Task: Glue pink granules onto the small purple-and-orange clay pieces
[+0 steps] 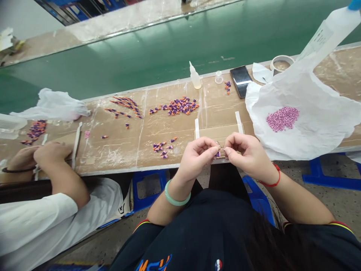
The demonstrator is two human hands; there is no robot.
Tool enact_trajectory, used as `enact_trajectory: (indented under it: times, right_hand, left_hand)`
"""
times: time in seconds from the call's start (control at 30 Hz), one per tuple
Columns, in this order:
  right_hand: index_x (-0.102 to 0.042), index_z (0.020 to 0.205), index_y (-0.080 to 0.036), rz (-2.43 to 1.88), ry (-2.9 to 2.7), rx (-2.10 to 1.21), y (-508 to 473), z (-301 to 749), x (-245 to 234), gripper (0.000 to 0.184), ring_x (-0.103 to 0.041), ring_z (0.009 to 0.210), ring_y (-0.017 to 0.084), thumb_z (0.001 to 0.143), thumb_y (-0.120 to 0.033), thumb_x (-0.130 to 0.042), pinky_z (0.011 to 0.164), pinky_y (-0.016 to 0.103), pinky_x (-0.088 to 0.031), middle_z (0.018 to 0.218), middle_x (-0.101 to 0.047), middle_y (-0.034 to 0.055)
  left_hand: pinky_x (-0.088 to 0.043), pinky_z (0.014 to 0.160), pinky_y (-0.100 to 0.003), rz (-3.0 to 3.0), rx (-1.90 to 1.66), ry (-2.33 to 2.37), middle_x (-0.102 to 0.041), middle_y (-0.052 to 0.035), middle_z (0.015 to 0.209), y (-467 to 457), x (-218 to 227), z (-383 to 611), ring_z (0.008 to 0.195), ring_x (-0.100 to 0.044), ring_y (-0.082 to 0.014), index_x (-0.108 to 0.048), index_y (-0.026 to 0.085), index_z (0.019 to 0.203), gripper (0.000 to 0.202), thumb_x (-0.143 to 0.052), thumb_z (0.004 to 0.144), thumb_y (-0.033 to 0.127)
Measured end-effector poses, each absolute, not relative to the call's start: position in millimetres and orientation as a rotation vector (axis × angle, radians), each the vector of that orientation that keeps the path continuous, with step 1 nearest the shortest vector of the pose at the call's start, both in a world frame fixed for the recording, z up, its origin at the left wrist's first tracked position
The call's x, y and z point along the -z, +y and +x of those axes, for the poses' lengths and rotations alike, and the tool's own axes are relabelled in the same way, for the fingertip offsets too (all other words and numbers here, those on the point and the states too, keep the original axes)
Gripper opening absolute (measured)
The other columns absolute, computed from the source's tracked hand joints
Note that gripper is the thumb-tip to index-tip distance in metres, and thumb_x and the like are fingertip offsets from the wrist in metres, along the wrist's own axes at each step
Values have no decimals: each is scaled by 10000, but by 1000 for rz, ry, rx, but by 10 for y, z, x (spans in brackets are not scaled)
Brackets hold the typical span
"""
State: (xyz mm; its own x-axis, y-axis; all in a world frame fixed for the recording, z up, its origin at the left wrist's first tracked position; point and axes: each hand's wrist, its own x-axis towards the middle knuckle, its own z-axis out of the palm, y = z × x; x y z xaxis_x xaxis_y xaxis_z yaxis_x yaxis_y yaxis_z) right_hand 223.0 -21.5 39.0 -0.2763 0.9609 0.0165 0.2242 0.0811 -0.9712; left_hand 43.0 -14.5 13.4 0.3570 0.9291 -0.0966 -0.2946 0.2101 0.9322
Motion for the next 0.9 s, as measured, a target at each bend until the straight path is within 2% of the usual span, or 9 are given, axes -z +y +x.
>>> enact_trajectory:
  times: [0.07,0.17,0.3,0.37,0.47,0.57,0.7,0.8,0.9]
  right_hand:
    - [-553,723,-210,-1185,-1676,-1288,-131,2236,-410,161,-539,580,133,863,-276,-600,532,254,-444,638,-590,3]
    - [-542,720,-202,-1169,-2022,-1216,68,2234,-432,145,-520,571,119,850,-265,-556,540,240,-418,637,-588,1]
    - [-457,636,-196,-1121,-2527,-928,345,2119,-381,159,-433,544,113,781,-205,-521,556,250,-322,584,-527,-4]
    - [-440,629,-193,-1121,-2778,-705,432,2017,-343,173,-410,538,120,791,-180,-497,556,260,-274,582,-523,8]
    - [-504,660,-180,-1158,-3094,-414,490,1865,-326,174,-465,567,144,833,-176,-496,561,271,-235,637,-584,47]
    - [-589,731,-156,-1181,-3279,-270,504,1762,-348,173,-523,594,164,875,-187,-498,564,276,-214,691,-634,78]
    - [-615,769,-145,-1138,-3338,-207,518,1732,-338,188,-554,610,171,902,-200,-494,565,277,-218,705,-645,85]
    - [-572,714,-160,-1104,-3274,-238,530,1785,-325,211,-531,583,164,901,-214,-493,558,285,-228,672,-622,72]
    - [-505,659,-185,-1053,-3008,-527,510,1879,-386,232,-491,536,141,886,-227,-486,544,279,-282,616,-581,35]
  left_hand:
    - [-417,491,-196,950,-1038,812,-667,4,678,-157,-54,289,500,-501,-59,-675,169,860,270,-792,813,408]
    - [-424,477,-183,969,-1068,903,-648,12,653,-203,103,30,485,-491,-51,-701,161,832,268,-798,817,410]
    - [-499,534,-205,968,-1018,1029,-668,-5,685,-300,277,-235,552,-565,-80,-732,151,812,274,-845,757,395]
    - [-512,545,-212,935,-1010,1069,-676,-10,704,-343,323,-286,565,-578,-87,-725,149,824,285,-852,742,391]
    - [-510,544,-204,891,-1024,1081,-685,-15,738,-374,340,-283,584,-584,-86,-711,150,856,286,-851,736,369]
    - [-506,537,-198,880,-1016,1058,-689,-23,742,-365,317,-254,593,-585,-87,-710,143,846,283,-855,723,353]
    - [-507,532,-197,872,-1012,1030,-668,-11,691,-340,285,-240,575,-571,-83,-702,136,819,281,-850,725,356]
    - [-508,527,-189,848,-1015,1013,-656,4,664,-341,289,-230,554,-566,-74,-695,137,819,280,-851,728,350]
    - [-511,520,-184,820,-1055,975,-678,-2,680,-356,279,-194,559,-585,-76,-700,141,813,288,-869,716,352]
